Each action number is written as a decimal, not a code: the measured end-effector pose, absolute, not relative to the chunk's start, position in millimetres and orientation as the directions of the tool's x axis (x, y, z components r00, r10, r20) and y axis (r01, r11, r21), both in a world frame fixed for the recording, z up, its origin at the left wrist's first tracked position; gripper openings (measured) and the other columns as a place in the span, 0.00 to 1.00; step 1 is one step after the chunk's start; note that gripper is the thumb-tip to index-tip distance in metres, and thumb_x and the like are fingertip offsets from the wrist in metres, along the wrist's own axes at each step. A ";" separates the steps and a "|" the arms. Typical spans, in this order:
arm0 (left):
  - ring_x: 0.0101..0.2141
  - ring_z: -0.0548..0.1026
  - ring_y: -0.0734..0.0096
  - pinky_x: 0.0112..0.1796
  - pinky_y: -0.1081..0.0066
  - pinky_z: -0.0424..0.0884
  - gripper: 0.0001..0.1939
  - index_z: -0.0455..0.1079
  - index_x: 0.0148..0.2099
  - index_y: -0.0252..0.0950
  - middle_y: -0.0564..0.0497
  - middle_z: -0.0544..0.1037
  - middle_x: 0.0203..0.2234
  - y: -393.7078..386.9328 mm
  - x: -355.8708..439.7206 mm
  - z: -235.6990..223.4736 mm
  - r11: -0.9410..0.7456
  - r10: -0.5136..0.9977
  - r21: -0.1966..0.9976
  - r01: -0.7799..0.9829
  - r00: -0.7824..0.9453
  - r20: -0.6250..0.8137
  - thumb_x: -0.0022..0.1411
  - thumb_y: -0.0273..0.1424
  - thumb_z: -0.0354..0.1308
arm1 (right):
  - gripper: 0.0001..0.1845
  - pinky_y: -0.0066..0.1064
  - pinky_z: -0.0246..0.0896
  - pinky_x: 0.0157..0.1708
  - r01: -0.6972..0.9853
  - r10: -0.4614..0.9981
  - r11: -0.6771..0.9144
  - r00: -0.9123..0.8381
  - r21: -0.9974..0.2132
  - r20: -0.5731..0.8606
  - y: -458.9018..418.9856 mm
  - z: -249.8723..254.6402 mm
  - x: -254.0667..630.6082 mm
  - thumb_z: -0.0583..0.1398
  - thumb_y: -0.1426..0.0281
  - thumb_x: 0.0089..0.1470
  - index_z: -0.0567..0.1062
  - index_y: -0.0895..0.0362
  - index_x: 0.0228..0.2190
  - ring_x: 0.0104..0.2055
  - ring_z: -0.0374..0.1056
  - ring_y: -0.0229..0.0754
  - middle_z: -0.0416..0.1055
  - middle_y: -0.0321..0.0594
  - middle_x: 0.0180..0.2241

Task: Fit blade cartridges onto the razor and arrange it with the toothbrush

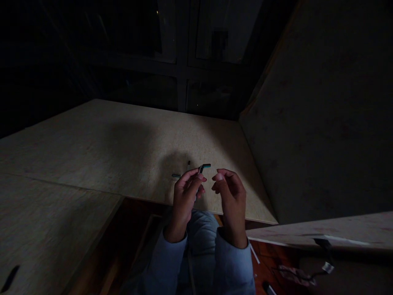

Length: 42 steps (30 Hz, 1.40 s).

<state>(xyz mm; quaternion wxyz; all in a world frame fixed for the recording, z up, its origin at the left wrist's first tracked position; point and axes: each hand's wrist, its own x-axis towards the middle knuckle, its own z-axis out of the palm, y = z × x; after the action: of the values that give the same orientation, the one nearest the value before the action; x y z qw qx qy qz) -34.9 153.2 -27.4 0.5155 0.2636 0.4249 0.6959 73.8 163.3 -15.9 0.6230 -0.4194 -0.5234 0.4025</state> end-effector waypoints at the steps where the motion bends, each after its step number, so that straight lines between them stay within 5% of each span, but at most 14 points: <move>1: 0.22 0.68 0.79 0.21 0.77 0.62 0.28 0.74 0.47 0.31 0.51 0.77 0.28 151.4 -36.7 -29.0 -0.111 0.941 0.874 -0.473 -0.334 -0.061 0.49 0.44 0.72 | 0.17 0.27 0.63 0.29 -0.096 0.944 0.321 0.107 -0.942 0.311 161.4 -17.2 70.1 0.65 0.59 0.56 0.75 0.58 0.42 0.29 0.67 0.34 0.72 0.37 0.32; 6: 0.25 0.70 0.77 0.25 0.77 0.63 0.27 0.75 0.48 0.32 0.51 0.77 0.28 139.5 -52.3 -34.0 -0.042 0.959 0.934 -0.354 -0.277 -0.062 0.51 0.44 0.71 | 0.22 0.27 0.65 0.32 -0.202 0.964 0.266 0.044 -0.942 0.263 158.5 -33.8 65.4 0.65 0.61 0.56 0.73 0.56 0.50 0.32 0.69 0.35 0.74 0.39 0.38; 12: 0.27 0.71 0.76 0.28 0.77 0.64 0.25 0.76 0.38 0.32 0.50 0.76 0.28 133.6 -61.2 -29.5 0.018 0.976 0.941 -0.337 -0.197 -0.089 0.54 0.51 0.68 | 0.15 0.27 0.66 0.32 -0.245 0.977 0.186 -0.060 -0.952 0.206 162.5 -46.6 75.3 0.67 0.59 0.55 0.81 0.55 0.42 0.30 0.68 0.34 0.75 0.38 0.32; 24: 0.23 0.64 0.76 0.25 0.74 0.58 0.18 0.70 0.29 0.33 0.51 0.70 0.23 130.4 -71.0 -27.8 0.184 0.982 0.879 -0.439 0.126 -0.143 0.55 0.43 0.67 | 0.19 0.30 0.67 0.34 -0.365 0.966 0.106 -0.183 -0.925 0.183 157.9 -52.3 82.1 0.71 0.63 0.47 0.83 0.52 0.43 0.31 0.69 0.38 0.77 0.40 0.33; 35: 0.22 0.64 0.77 0.25 0.74 0.58 0.15 0.71 0.28 0.33 0.51 0.69 0.21 129.0 -64.1 -29.1 0.134 0.987 0.905 -0.404 0.133 -0.087 0.57 0.40 0.65 | 0.20 0.27 0.62 0.28 -0.442 0.959 0.081 -0.210 -0.893 0.191 155.6 -53.5 87.3 0.71 0.61 0.45 0.84 0.53 0.42 0.29 0.67 0.38 0.76 0.40 0.30; 42: 0.23 0.65 0.77 0.25 0.75 0.60 0.21 0.73 0.31 0.32 0.50 0.72 0.23 132.0 -63.2 -31.4 0.087 0.996 0.897 -0.433 0.018 -0.088 0.53 0.47 0.70 | 0.21 0.29 0.62 0.26 -0.423 0.966 0.078 -0.190 -0.903 0.173 155.2 -50.6 86.8 0.71 0.60 0.44 0.83 0.55 0.41 0.26 0.65 0.37 0.77 0.42 0.31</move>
<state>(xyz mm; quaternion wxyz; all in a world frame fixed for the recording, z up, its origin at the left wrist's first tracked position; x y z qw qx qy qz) -63.2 132.0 -31.4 0.6201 0.3525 0.3989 0.5763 86.8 155.2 -50.6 0.5662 -0.2905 -0.4674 0.6136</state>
